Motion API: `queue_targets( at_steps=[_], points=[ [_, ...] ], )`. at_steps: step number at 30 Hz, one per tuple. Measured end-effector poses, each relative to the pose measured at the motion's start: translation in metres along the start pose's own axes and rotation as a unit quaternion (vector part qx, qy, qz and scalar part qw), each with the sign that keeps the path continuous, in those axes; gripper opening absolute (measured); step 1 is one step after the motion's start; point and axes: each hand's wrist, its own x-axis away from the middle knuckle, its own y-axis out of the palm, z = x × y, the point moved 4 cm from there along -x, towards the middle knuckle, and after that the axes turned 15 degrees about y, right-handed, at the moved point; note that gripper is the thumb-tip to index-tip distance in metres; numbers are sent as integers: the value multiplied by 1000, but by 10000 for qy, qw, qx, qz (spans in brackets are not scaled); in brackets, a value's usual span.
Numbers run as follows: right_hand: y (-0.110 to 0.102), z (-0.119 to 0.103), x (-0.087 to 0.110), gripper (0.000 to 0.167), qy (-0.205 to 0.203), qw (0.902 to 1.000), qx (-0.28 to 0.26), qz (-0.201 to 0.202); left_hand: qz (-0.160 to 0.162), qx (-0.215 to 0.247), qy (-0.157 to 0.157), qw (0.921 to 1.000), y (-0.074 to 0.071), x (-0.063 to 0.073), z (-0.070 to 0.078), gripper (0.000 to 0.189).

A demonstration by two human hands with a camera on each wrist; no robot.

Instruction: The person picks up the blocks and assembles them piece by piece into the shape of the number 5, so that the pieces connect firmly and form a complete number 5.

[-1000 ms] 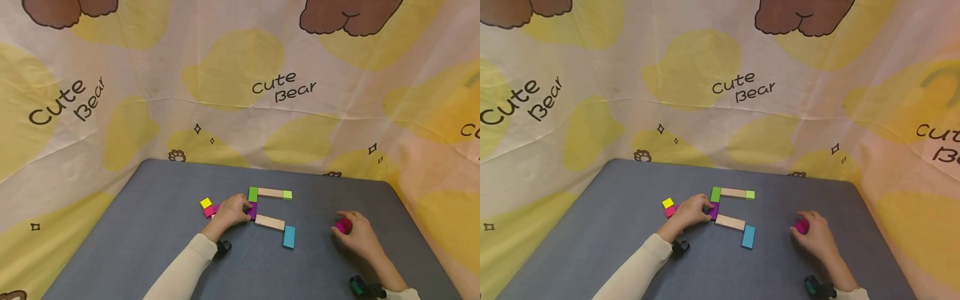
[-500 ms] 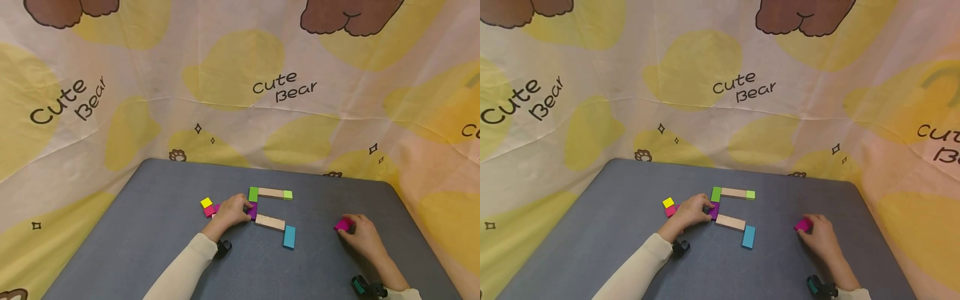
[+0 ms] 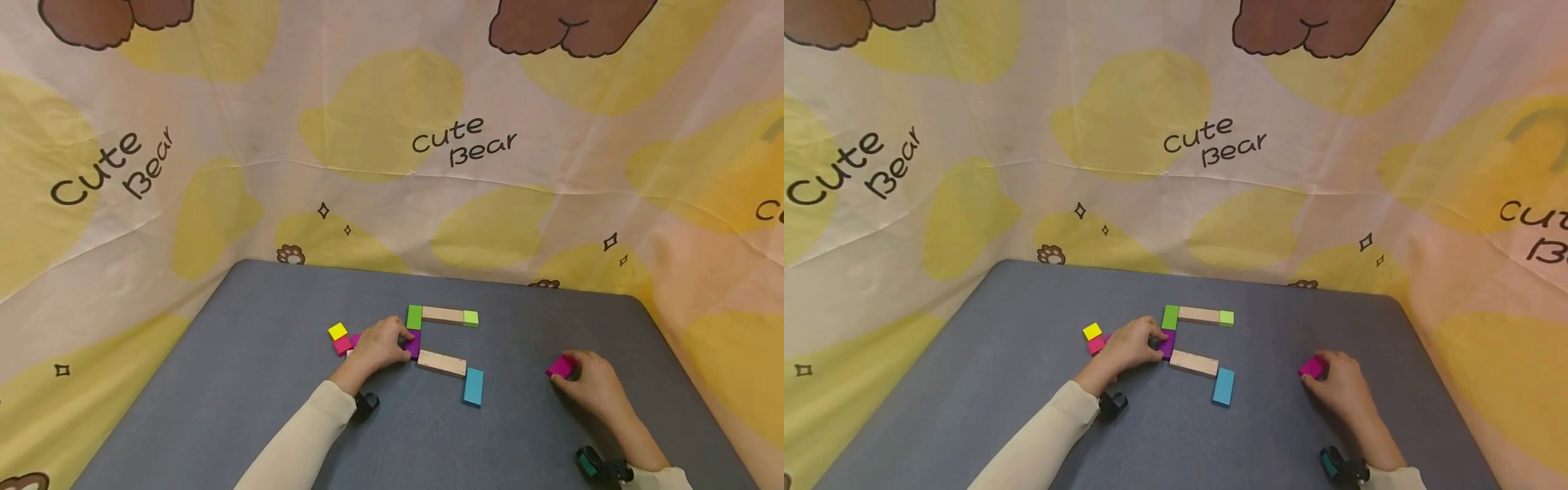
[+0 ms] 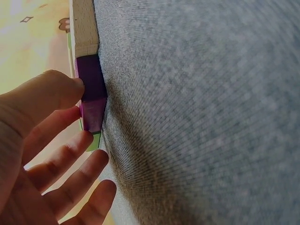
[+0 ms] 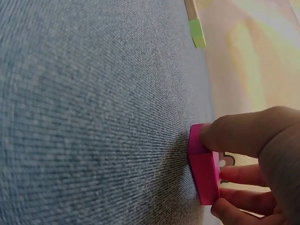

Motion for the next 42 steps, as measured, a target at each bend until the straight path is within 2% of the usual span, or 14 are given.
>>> queue_targets(
  at_steps=[6, 13, 27, 37, 42],
  points=[
    [0, 1, -1, 49, 25, 10000, 2, -27, -14, 6, -5, 10000, -1, 0, 1, 33],
    [0, -14, 6, 48, -17, 9999, -155, -30, -11, 58, -57, 10000, -3, -1, 2, 33],
    [9, -47, 25, 45, -674, 9959, -457, 398, -43, -39, -36, 10000, -5, 0, 6, 33],
    [19, -73, 45, 44, -853, 9953, -441, 120, -29, -55, -44, 10000, -3, -1, 2, 33],
    [23, -84, 54, 43, -1121, 9920, -551, 171, -12, -50, -27, 10000, -1, 0, 2, 33]
  ],
)
